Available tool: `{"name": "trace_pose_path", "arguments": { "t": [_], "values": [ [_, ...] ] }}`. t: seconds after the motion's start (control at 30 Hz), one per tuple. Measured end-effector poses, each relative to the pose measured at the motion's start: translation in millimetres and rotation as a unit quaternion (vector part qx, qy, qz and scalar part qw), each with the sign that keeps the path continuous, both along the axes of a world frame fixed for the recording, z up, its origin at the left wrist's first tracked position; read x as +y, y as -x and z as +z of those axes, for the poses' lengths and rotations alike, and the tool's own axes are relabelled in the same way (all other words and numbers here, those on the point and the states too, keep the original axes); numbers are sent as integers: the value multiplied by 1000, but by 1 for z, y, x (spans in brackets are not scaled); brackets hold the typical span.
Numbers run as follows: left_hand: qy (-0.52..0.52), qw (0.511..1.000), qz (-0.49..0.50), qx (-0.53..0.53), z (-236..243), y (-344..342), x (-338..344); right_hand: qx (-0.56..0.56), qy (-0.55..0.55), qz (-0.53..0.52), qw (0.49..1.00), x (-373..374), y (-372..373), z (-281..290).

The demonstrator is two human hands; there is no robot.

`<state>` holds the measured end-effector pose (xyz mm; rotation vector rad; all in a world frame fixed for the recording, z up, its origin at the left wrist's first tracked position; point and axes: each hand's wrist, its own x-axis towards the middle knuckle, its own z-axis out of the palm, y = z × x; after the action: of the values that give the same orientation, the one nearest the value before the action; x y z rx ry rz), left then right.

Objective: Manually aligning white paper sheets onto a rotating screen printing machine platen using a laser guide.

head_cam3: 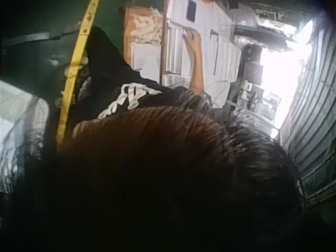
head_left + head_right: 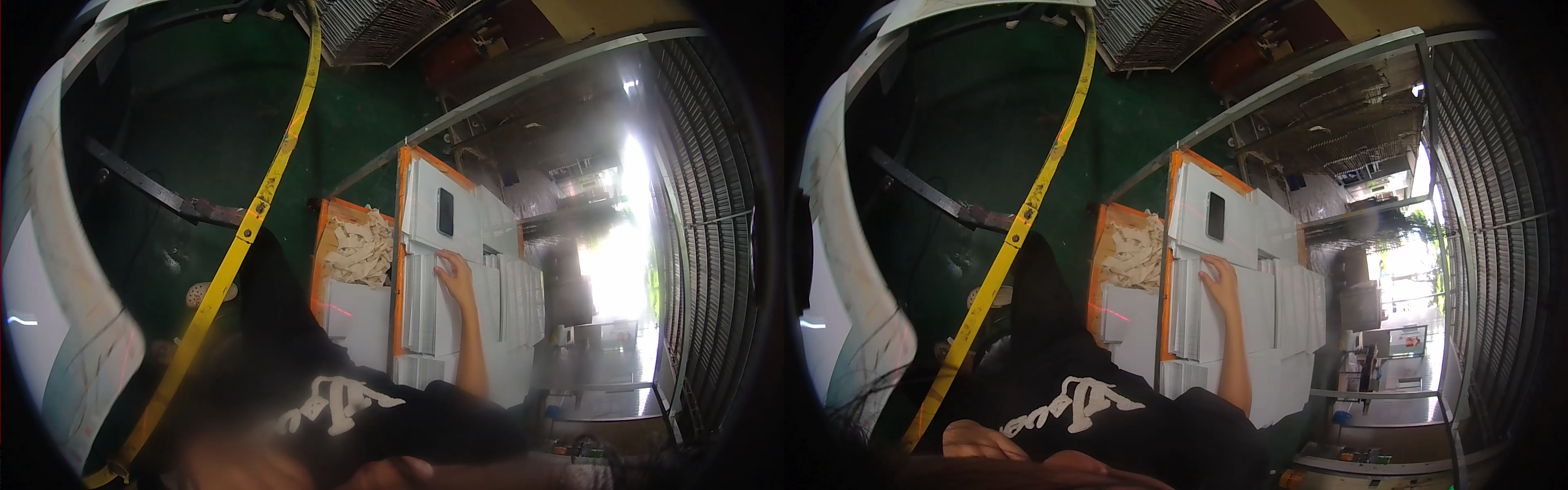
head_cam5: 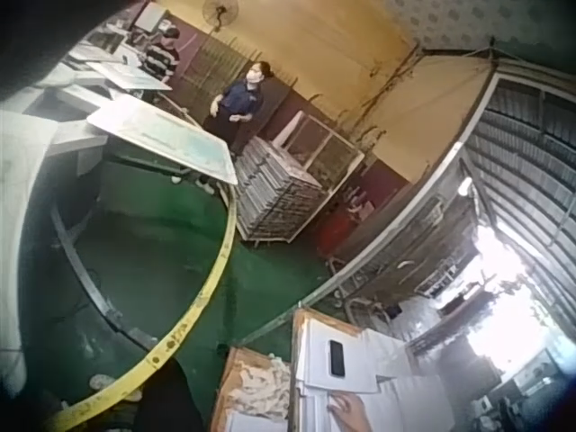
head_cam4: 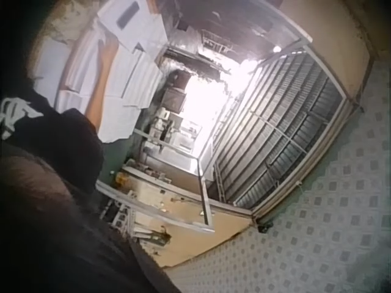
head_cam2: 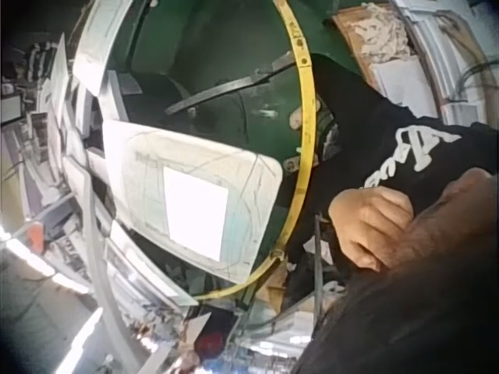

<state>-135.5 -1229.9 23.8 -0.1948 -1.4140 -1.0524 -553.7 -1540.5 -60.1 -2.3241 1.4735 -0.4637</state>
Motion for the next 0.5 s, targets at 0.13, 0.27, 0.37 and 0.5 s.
{"name": "trace_pose_path", "arguments": {
  "t": [0.13,0.27,0.37,0.5],
  "values": [
    [13,999,20,25,-7,15,4,-17,8,-25,1000,4,-8,5],
    [28,997,45,63,-21,38,3,-3,57,-18,998,4,-10,1],
    [40,998,34,33,-25,39,-2,39,148,27,988,2,-5,4],
    [-93,979,83,-161,0,7,-28,33,215,27,976,-4,-24,13]
  ]
}}
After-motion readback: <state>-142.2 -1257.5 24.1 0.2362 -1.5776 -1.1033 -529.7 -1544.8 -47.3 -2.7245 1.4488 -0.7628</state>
